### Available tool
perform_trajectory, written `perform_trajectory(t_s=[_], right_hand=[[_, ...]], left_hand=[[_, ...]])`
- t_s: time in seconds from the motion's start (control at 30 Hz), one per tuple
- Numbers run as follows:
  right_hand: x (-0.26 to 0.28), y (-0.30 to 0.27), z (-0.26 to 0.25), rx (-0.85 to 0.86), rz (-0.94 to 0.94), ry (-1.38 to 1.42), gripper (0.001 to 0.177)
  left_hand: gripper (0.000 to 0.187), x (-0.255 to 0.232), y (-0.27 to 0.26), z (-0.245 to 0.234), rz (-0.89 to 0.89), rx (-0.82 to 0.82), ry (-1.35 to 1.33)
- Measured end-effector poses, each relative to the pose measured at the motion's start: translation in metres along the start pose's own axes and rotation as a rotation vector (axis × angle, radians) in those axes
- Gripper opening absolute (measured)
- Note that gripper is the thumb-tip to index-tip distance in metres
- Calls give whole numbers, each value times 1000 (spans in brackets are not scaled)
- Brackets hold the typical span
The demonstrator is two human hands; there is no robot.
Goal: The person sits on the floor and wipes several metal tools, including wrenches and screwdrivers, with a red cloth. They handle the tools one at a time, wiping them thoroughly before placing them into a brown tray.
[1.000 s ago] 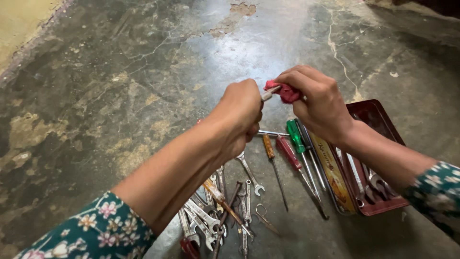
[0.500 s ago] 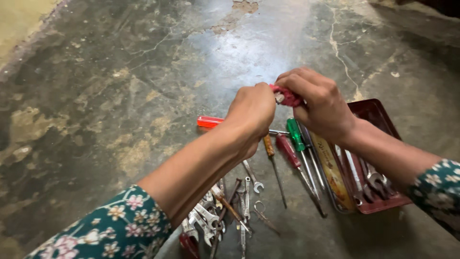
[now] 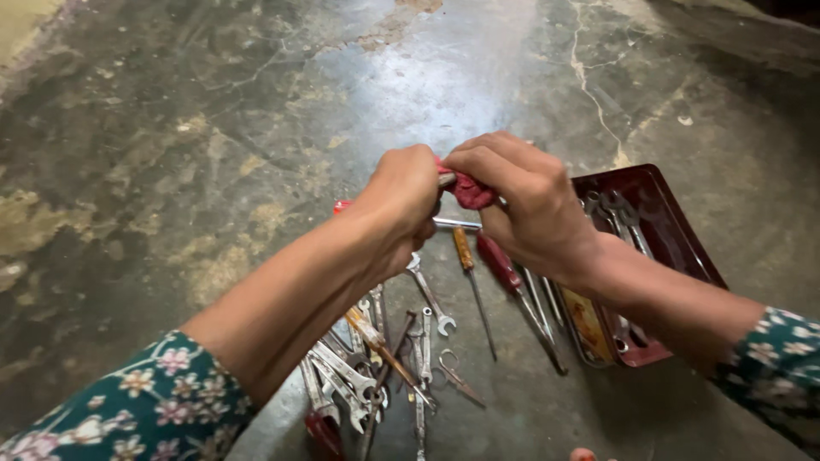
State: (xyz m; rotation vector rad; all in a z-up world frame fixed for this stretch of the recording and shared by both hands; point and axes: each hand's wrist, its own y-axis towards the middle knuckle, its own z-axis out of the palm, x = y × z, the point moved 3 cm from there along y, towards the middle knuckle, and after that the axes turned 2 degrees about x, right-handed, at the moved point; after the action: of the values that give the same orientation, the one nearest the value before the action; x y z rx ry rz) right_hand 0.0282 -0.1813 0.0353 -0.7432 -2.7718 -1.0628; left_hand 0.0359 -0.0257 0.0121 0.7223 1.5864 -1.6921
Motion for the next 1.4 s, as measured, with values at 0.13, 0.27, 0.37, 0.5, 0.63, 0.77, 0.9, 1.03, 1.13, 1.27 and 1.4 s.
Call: perform_trajectory(t_s=[0.13, 0.27, 0.37, 0.5, 0.63, 0.77, 0.9, 1.03, 1.13, 1.27, 1.4], right_hand=[[8, 3, -3, 57, -6, 57, 35], [-5, 1, 0, 87, -28, 67, 30], [-23, -4, 0, 87, 1, -12, 26], [-45, -6, 1, 123, -15, -167, 12], [-57, -11, 1, 96, 148, 2, 15], [-64, -11, 4, 68, 383, 200, 15], [-79, -8, 4, -56, 809, 423, 19], [-83, -3, 8, 133, 917, 736, 40], [-78, -12, 9, 217, 980, 975, 45], [-74, -28, 13, 199, 1167, 1054, 26], [-73, -38, 15, 25, 1197, 1033, 22]], left_hand=[[23, 12, -8, 5, 11, -8, 25], [27, 15, -13, 4, 45, -10, 50], [33, 15, -13, -8, 90, 11, 145], [35, 21, -9, -25, 110, 178, 59], [51, 15, -5, -37, 260, 151, 196], [61, 8, -12, -46, 326, 121, 370], [68, 3, -26, -51, 318, 38, 621], [71, -10, -38, -51, 410, -49, 849], [74, -13, -38, -54, 414, -51, 961], [77, -10, -34, -67, 434, 21, 843], [78, -3, -25, -65, 392, 72, 455]])
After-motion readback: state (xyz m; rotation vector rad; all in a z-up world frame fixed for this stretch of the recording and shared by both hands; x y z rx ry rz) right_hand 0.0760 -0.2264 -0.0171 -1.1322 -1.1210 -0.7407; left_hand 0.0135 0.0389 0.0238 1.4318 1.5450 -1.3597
